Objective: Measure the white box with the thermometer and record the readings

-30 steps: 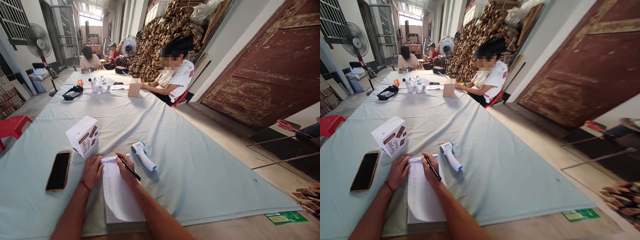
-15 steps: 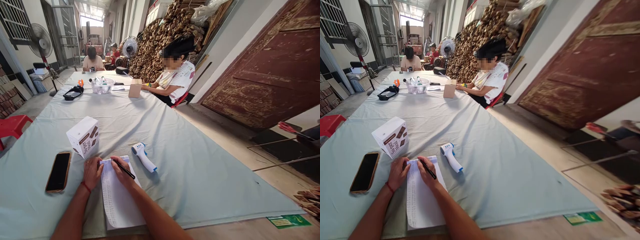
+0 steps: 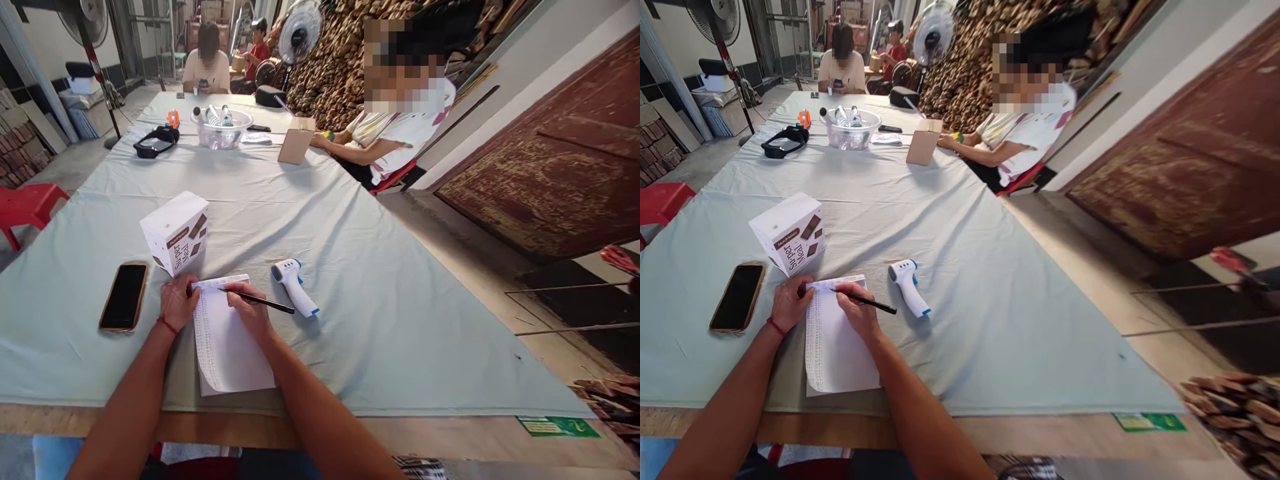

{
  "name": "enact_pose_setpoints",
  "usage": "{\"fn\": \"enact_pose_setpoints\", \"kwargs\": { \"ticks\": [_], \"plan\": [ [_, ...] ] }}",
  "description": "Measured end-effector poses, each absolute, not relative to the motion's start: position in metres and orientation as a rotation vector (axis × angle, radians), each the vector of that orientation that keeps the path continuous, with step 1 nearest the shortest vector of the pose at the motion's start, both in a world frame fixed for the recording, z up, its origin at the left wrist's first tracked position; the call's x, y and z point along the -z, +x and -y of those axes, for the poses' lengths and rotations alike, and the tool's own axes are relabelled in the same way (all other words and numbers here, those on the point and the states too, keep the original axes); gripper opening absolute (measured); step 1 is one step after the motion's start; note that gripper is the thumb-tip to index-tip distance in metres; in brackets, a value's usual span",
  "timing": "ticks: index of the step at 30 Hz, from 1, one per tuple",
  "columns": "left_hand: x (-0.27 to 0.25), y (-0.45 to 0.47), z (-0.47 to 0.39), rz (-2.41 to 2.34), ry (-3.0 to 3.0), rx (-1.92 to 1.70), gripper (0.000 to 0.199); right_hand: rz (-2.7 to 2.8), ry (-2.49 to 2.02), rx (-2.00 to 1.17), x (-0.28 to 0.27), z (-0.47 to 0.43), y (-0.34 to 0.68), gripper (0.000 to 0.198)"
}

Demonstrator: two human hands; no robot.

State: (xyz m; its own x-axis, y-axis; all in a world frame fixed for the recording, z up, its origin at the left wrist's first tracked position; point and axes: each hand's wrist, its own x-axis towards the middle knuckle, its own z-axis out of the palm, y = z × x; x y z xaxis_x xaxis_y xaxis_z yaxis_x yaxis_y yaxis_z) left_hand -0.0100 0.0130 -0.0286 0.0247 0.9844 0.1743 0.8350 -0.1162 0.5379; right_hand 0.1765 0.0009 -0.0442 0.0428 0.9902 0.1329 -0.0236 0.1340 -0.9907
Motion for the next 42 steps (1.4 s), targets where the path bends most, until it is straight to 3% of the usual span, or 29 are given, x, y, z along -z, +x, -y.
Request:
{"fn": "enact_pose_setpoints", "kwargs": {
  "ticks": [13,42],
  "plan": [
    [0.025,0.001,-0.01,-1.929,1.976,-0.692,0.013,1.296,-1.209,-0.879,0.058,-0.003,0.162,0.016],
    [0.022,0.003,-0.01,-1.92,1.972,-0.658,0.011,1.331,-1.22,-0.932,0.057,0.0,0.16,0.02]
  ]
}}
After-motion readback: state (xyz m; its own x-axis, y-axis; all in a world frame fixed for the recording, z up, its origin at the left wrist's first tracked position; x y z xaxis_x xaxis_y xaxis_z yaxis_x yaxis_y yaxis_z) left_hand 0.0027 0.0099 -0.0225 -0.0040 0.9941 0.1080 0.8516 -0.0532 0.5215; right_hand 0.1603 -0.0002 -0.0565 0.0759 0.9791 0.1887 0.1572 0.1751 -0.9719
